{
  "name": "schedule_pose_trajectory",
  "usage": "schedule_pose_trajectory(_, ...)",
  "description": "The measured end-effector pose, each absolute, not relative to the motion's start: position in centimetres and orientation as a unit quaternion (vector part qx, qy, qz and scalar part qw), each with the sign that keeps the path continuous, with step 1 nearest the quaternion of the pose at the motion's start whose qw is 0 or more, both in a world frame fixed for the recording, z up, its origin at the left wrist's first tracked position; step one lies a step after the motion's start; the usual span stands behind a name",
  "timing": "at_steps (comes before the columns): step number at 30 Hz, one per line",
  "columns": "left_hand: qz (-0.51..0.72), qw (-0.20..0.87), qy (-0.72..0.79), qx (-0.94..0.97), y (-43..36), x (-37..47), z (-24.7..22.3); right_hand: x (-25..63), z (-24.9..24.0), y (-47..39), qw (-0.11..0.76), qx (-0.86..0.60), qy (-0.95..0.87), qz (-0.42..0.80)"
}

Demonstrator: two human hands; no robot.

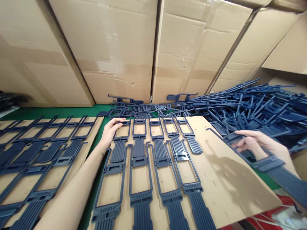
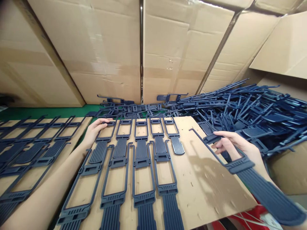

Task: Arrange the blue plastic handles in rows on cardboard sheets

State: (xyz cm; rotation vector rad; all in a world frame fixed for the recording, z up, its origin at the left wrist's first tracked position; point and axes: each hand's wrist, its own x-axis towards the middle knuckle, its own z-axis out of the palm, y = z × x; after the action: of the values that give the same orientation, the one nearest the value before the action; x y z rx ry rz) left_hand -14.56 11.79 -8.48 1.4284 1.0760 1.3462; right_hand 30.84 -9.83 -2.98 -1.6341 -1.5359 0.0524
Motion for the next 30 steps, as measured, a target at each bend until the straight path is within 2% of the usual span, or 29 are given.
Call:
schedule_pose_trajectory(3, 0.54, 0.43, 0.438, 0.576, 11.8, -14.5, -8.3, 31.3, -3.0, -9.7, 0.431, -0.656, -0.617, 0.066)
schedule_pose_trajectory(8, 0.537, 0.429, 0.44, 0.578, 11.7, -14.5, -8.2, 31.4, -3.0, -9.0, 0.297, -0.585, -0.753, -0.047)
schedule_pose_trajectory(16, 0.534, 0.42, 0.439, 0.588, 11.6, -14.4, -8.2, 30.8, -3.4, -8.3, 0.168, -0.527, -0.829, -0.086)
schedule_pose_trajectory(23, 0.537, 0.423, 0.44, 0.582, 11.8, -14.5, -8.4, 29.5, -4.4, -7.8, 0.226, -0.562, -0.795, 0.033)
schedule_pose_trajectory(30, 0.54, 0.428, 0.435, 0.58, 11.8, -14.5, -8.4, 28.3, -5.4, -7.8, 0.294, -0.525, -0.795, 0.073)
